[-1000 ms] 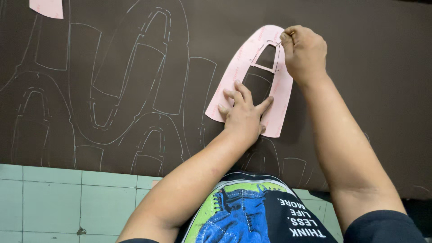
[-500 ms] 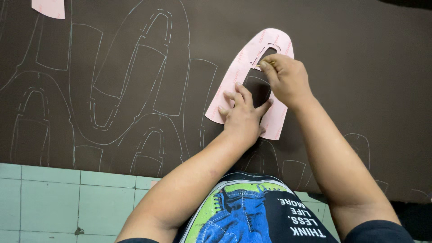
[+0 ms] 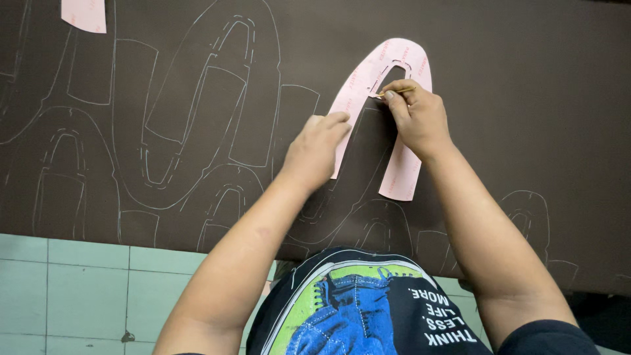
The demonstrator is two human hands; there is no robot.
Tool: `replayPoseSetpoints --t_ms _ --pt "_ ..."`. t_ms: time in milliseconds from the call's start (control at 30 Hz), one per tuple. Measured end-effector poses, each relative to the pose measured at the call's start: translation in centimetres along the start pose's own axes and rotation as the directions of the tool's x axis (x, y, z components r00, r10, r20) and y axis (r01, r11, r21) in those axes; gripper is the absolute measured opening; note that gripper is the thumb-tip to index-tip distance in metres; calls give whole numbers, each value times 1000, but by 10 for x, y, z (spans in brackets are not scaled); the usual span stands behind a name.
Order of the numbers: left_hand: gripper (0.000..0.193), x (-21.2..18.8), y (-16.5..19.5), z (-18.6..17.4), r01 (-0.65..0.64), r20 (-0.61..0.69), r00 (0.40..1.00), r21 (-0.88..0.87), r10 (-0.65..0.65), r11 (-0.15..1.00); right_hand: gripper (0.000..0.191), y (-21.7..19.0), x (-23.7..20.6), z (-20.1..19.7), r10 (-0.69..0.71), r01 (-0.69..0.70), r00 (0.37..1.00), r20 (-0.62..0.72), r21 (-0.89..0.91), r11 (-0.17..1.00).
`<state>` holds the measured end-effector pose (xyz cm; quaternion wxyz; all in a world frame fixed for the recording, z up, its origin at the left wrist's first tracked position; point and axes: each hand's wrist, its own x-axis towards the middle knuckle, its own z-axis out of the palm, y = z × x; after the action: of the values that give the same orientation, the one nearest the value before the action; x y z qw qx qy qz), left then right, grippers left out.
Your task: The person places a pink shoe pattern piece on a brown sheet and traces around its edges with a pencil, then flips the pattern over and traces the other side, repeating the tracing on both sides of the pattern piece.
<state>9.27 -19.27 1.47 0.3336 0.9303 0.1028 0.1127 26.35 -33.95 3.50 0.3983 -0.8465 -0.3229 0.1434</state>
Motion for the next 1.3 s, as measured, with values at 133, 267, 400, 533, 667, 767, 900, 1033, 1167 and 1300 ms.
replayPoseSetpoints --t_ms 133,267,400,533,667,767,900,1033,1167,1300 --pt "48 5 -8 -5 61 50 997 -94 -57 994 14 -4 -4 1 -46 46 999 -16 -20 999" --pt "47 9 -9 -10 85 113 991 -114 -72 990 13 -6 -4 -1 -29 29 1000 3 -24 999" --pt "46 10 -9 -11 99 112 990 -148 -82 984 12 -6 -5 -2 -31 31 999 12 0 1000" --pt "44 11 -9 -10 91 119 990 -126 -76 988 12 -6 -5 3 -72 71 997 -9 -38 997" --pt "43 12 -8 -10 99 141 986 -101 -85 990 12 -6 -1 8 -103 103 995 -6 -61 993" --pt "42 14 -8 -12 88 167 983 -84 -73 993 13 -3 -6 8 -113 114 993 23 -40 993" --pt "44 17 -13 -11 69 182 982 -94 -51 993 17 -4 -31 14 -185 194 977 105 -86 977" --pt "46 19 -17 -8 38 178 984 -96 -20 995 20 -12 -70 26 -283 304 936 210 -72 950" --pt "48 23 -19 -10 21 210 978 -87 -2 996 22 -18 -99 30 -266 292 919 291 -48 955" --pt "63 22 -17 -17 45 275 961 -124 -9 991 24 -19 -108 31 -206 209 934 294 20 978"
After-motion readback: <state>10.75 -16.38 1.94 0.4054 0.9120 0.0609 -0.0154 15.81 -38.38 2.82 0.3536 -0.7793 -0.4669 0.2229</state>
